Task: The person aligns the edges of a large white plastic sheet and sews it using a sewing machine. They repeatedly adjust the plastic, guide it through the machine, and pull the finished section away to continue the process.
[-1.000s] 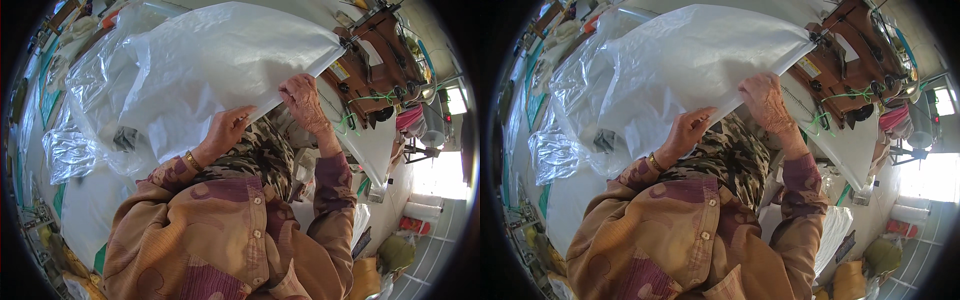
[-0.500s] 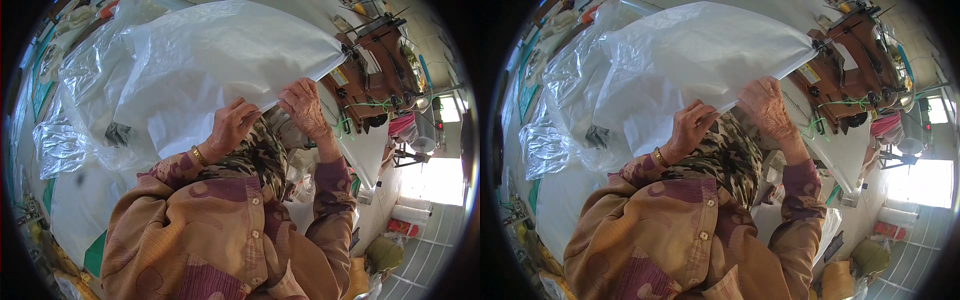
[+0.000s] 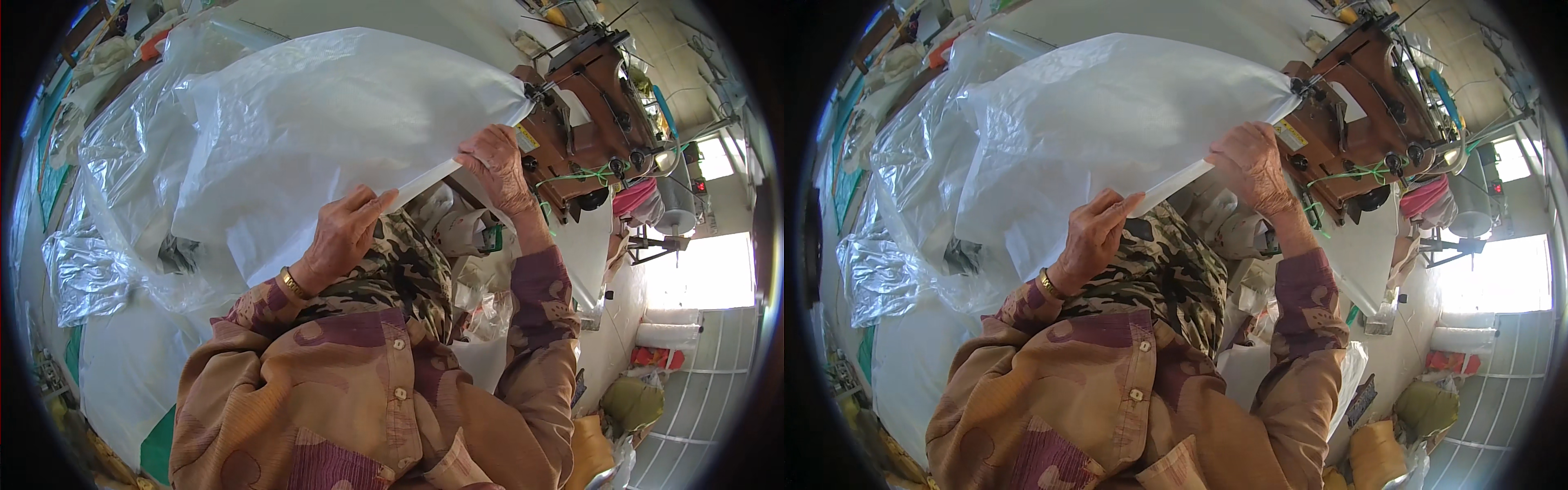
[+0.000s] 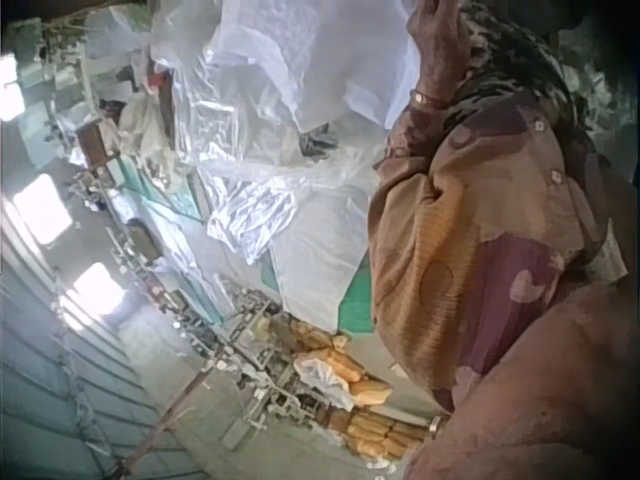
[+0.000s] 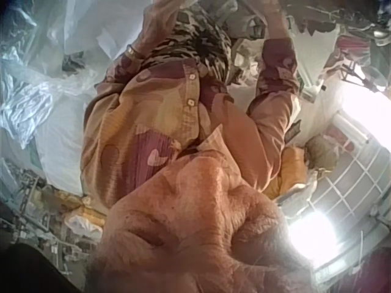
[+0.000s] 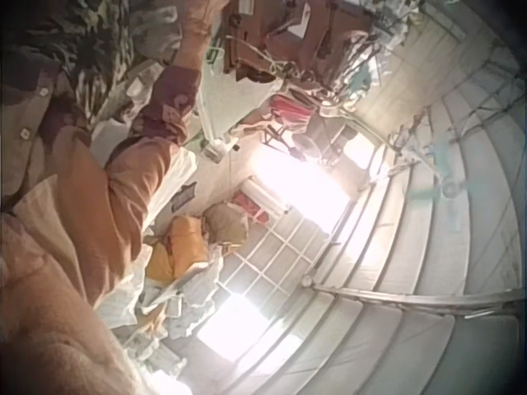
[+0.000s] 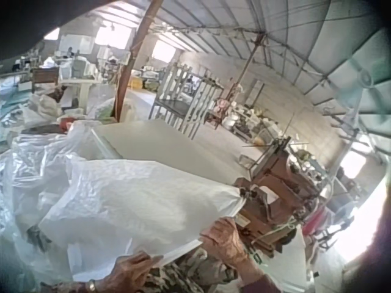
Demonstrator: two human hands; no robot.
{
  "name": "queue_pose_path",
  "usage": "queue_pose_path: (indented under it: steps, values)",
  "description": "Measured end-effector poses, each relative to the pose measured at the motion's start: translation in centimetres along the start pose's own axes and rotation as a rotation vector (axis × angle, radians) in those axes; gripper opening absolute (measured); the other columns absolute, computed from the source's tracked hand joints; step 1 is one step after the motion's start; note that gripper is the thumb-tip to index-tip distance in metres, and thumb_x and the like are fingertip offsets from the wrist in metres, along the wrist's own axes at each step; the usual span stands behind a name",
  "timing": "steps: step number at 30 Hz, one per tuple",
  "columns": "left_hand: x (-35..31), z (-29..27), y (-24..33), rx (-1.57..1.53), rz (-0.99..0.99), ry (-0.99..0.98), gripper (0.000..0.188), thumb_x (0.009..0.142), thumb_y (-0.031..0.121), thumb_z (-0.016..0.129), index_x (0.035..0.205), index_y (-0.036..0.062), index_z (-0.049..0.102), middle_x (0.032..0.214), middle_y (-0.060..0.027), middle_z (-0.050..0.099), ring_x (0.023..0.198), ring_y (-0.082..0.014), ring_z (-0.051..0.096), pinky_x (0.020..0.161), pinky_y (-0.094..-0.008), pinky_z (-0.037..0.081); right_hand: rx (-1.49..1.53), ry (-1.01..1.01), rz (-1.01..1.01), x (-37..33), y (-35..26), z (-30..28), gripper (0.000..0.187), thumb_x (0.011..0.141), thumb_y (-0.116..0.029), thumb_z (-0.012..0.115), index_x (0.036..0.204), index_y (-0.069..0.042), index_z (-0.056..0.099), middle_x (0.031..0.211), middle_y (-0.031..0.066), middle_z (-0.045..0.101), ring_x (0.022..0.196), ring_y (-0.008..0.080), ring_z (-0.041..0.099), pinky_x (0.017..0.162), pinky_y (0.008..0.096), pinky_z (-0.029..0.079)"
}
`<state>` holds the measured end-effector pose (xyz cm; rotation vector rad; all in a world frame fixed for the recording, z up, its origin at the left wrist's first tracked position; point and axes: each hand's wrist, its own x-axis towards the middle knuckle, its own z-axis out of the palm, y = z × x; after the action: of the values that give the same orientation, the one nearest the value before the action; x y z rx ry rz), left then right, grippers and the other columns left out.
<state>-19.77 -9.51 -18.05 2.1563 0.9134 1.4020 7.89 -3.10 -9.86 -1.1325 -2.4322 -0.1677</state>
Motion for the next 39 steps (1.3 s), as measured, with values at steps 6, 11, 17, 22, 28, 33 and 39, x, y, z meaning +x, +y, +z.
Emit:
queue_pose_path:
  steps: [6,11,17,22,28,33,39]
  values:
    - [1.1,-0.3,-0.3,-0.033,0.001,-0.150,0.025,0.087,-0.001,0.067,0.111,0.0003,0.069,0.079,-0.0118,0.058,0.062,-0.0266,0.057,0.055,-0.0352,0.045,-0.068,-0.005,0.032,-0.2,2.3,-0.6,0.018,0.083,-0.027,0.073,0.088,-0.011,0.069,0.081,0.0035,0.062,0.087,0.0236,0.061,0.098,0.0424,0.038]
    - [2.3,-1.5,0.0,-0.200,-0.155,-0.277,0.030,0.083,-0.004,0.065,0.112,0.0024,0.068,0.078,-0.0134,0.059,0.061,-0.0299,0.057,0.057,-0.0392,0.046,-0.120,-0.010,0.019,0.0,4.5,-1.3,0.022,0.082,-0.032,0.074,0.090,-0.012,0.069,0.079,0.0023,0.062,0.087,0.0222,0.061,0.102,0.0424,0.034]
    - [2.2,0.4,-0.5,-0.057,0.084,-0.343,0.030,0.076,-0.004,0.063,0.105,0.0025,0.065,0.079,-0.0123,0.059,0.066,-0.0328,0.060,0.059,-0.0407,0.048,-0.270,-0.037,-0.017,-0.5,6.9,-2.5,0.026,0.083,-0.031,0.074,0.099,-0.012,0.066,0.085,0.0020,0.063,0.091,0.0224,0.061,0.103,0.0435,0.033]
    - [1.7,2.9,0.4,0.090,0.228,-0.506,0.027,0.076,0.002,0.067,0.102,0.0036,0.061,0.080,-0.0103,0.056,0.069,-0.0322,0.062,0.060,-0.0425,0.049,-0.465,0.279,0.278,-1.3,6.1,-0.6,0.033,0.082,-0.028,0.077,0.104,-0.010,0.061,0.099,0.0069,0.060,0.097,0.0246,0.058,0.095,0.0442,0.038]
    - [2.2,4.3,0.8,0.069,0.280,-0.527,0.020,0.076,0.003,0.066,0.096,0.0041,0.063,0.080,-0.0100,0.055,0.068,-0.0312,0.062,0.058,-0.0427,0.049,-0.023,0.707,0.767,-3.1,3.2,5.4,0.038,0.085,-0.027,0.076,0.104,-0.006,0.051,0.081,0.0086,0.059,0.075,0.0303,0.058,0.068,0.0456,0.045]
    - [2.7,6.0,-0.3,0.079,0.322,-0.528,0.019,0.077,0.002,0.064,0.096,0.0045,0.063,0.082,-0.0098,0.058,0.069,-0.0305,0.063,0.059,-0.0416,0.050,0.123,0.720,0.904,-4.1,4.5,6.5,0.042,0.090,-0.035,0.072,0.105,-0.002,0.051,0.071,0.0099,0.063,0.063,0.0311,0.062,0.063,0.0453,0.048]
    - [5.1,7.9,-1.1,0.120,0.300,-0.492,0.018,0.079,0.003,0.063,0.098,0.0031,0.064,0.083,-0.0106,0.058,0.070,-0.0311,0.063,0.061,-0.0402,0.050,0.164,0.555,1.023,-3.9,4.2,5.6,0.050,0.090,-0.044,0.069,0.107,0.000,0.052,0.071,0.0120,0.067,0.067,0.0330,0.066,0.064,0.0451,0.049]
